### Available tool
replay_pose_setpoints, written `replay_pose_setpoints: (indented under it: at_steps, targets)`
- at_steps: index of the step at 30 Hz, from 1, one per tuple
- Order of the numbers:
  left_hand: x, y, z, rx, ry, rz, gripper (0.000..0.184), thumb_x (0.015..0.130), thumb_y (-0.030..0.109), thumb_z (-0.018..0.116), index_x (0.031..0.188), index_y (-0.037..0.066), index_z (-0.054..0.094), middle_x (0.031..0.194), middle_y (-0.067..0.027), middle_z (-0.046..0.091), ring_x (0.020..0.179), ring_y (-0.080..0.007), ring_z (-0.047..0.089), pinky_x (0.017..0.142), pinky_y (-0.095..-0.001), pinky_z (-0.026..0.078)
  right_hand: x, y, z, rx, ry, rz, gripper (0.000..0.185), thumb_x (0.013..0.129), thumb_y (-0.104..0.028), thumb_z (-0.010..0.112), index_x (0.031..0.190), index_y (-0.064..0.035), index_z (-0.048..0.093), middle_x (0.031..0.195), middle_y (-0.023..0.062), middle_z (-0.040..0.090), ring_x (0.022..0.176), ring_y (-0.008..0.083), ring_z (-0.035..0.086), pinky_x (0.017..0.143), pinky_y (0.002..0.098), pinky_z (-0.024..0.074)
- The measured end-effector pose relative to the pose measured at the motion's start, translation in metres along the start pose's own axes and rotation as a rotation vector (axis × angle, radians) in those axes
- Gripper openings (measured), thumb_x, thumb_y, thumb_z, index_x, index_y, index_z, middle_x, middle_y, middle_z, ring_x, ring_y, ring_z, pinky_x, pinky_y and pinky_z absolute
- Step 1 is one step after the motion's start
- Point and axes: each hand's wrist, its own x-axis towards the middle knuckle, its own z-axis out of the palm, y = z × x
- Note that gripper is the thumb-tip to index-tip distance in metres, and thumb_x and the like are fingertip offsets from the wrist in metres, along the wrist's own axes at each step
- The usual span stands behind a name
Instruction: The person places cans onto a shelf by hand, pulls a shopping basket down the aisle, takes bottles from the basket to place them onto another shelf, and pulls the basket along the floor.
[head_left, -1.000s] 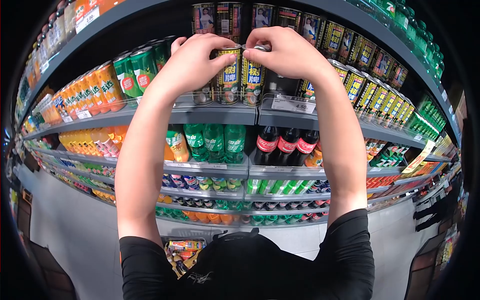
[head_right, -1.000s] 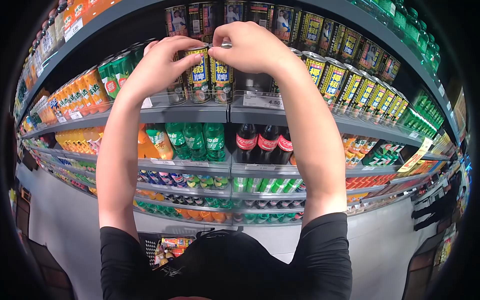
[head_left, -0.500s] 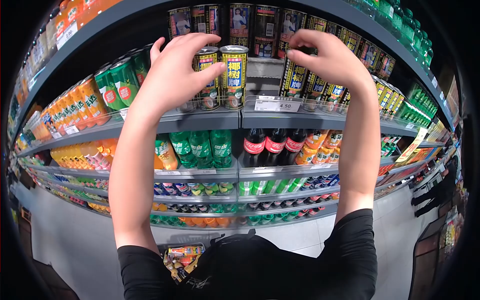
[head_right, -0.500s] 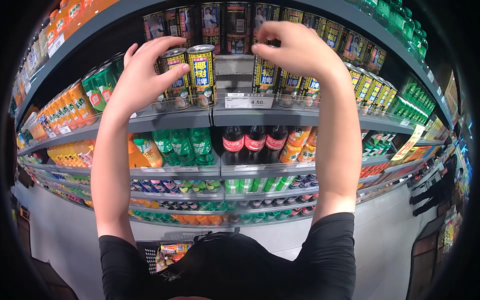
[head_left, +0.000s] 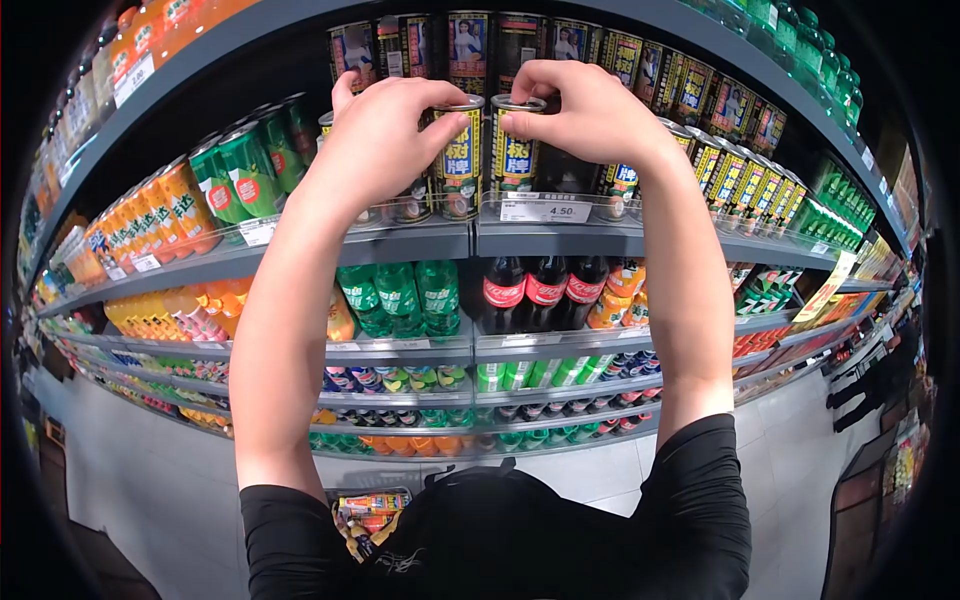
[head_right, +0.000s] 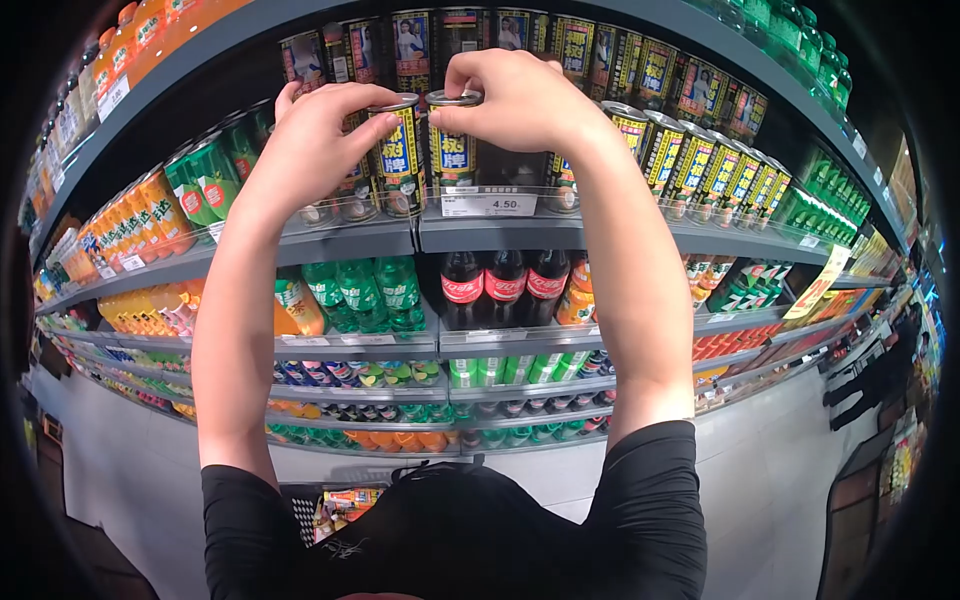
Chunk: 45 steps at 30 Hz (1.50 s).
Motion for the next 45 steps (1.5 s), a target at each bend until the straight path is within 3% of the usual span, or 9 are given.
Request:
replay_pose_setpoints:
  at_steps: [14, 18, 22, 29, 32, 35, 38, 39, 45]
  targets:
    - [0.001, 0.004, -0.002, -0.003, -0.049, -0.046, 0.028, 0.102, 0.033, 0.066, 0.122, 0.014, 0.074, 0.115, -0.0074, 0.075, 0.113, -0.0263, 0.068, 0.122, -0.0615, 0.018, -0.019, 0.004, -0.023, 0.099, 0.056, 0.094, 0.039, 0.092, -0.043, 0.067, 0.108, -0.008, 0.074, 0.101, 0.0142, 0.077, 0.098, 0.0315, 0.073, 0.097, 0.0465, 0.0509]
    - [0.001, 0.01, 0.006, 0.036, 0.022, 0.003, 0.032, 0.101, 0.034, 0.067, 0.125, 0.013, 0.071, 0.124, -0.0059, 0.073, 0.124, -0.0259, 0.064, 0.123, -0.0593, 0.018, -0.055, 0.035, -0.052, -0.163, 0.111, 0.075, 0.039, 0.092, -0.041, 0.07, 0.113, -0.0079, 0.073, 0.101, 0.0131, 0.077, 0.094, 0.0298, 0.074, 0.102, 0.0442, 0.0495]
    - [0.013, 0.032, 0.017, 0.034, 0.079, 0.047, 0.032, 0.1, 0.034, 0.068, 0.125, 0.014, 0.071, 0.127, -0.0058, 0.072, 0.13, -0.0245, 0.061, 0.122, -0.0609, 0.019, -0.065, 0.04, -0.059, -0.321, -0.037, 0.108, 0.039, 0.091, -0.033, 0.074, 0.121, -0.0086, 0.069, 0.118, 0.0153, 0.074, 0.114, 0.0353, 0.068, 0.1, 0.045, 0.0522]
    - [0.021, 0.042, 0.029, 0.08, 0.041, 0.033, 0.025, 0.101, 0.031, 0.068, 0.117, 0.012, 0.073, 0.115, -0.0059, 0.075, 0.118, -0.0274, 0.067, 0.121, -0.0641, 0.022, -0.056, 0.047, -0.058, -0.218, -0.057, 0.094, 0.034, 0.091, -0.03, 0.076, 0.115, -0.0073, 0.067, 0.115, 0.0167, 0.075, 0.115, 0.0366, 0.069, 0.096, 0.0445, 0.0542]
    - [0.02, 0.044, 0.03, 0.093, 0.036, 0.017, 0.026, 0.101, 0.032, 0.067, 0.117, 0.012, 0.072, 0.112, -0.0078, 0.075, 0.115, -0.029, 0.068, 0.121, -0.0639, 0.022, -0.047, 0.04, -0.051, -0.068, -0.057, 0.075, 0.031, 0.093, -0.03, 0.075, 0.105, -0.0035, 0.064, 0.091, 0.0137, 0.07, 0.085, 0.0287, 0.067, 0.075, 0.0416, 0.0528]
    - [0.018, 0.044, 0.031, 0.1, 0.058, 0.016, 0.026, 0.102, 0.034, 0.066, 0.117, 0.013, 0.072, 0.11, -0.0086, 0.076, 0.111, -0.0295, 0.069, 0.121, -0.0637, 0.023, -0.037, 0.041, -0.031, -0.04, 0.051, -0.135, 0.03, 0.095, -0.03, 0.074, 0.101, -0.0028, 0.063, 0.082, 0.0109, 0.064, 0.074, 0.0242, 0.06, 0.068, 0.0404, 0.0492]
    - [0.017, 0.046, 0.032, 0.103, 0.06, -0.007, 0.026, 0.102, 0.035, 0.066, 0.117, 0.014, 0.072, 0.109, -0.0088, 0.076, 0.108, -0.0292, 0.07, 0.121, -0.0636, 0.022, -0.029, 0.023, -0.032, 0.009, -0.05, -0.013, 0.033, 0.093, -0.036, 0.072, 0.1, -0.004, 0.068, 0.091, 0.0178, 0.073, 0.09, 0.0361, 0.071, 0.08, 0.0463, 0.0546]
    - [0.017, 0.046, 0.034, 0.118, 0.063, -0.011, 0.026, 0.103, 0.035, 0.065, 0.117, 0.015, 0.072, 0.107, -0.0082, 0.076, 0.105, -0.0289, 0.071, 0.121, -0.0636, 0.022, -0.026, 0.028, -0.024, 0.036, 0.002, -0.091, 0.031, 0.096, -0.032, 0.072, 0.099, -0.0028, 0.063, 0.077, 0.0083, 0.061, 0.071, 0.0187, 0.058, 0.064, 0.0369, 0.0469]
    - [0.016, 0.046, 0.037, 0.112, 0.084, -0.024, 0.025, 0.103, 0.035, 0.066, 0.117, 0.015, 0.072, 0.098, -0.0074, 0.077, 0.096, -0.0277, 0.071, 0.122, -0.0626, 0.021, -0.025, 0.027, -0.023, 0.073, -0.042, -0.032, 0.03, 0.098, -0.033, 0.071, 0.102, -0.0036, 0.066, 0.079, 0.0067, 0.064, 0.07, 0.0158, 0.057, 0.063, 0.035, 0.0466]
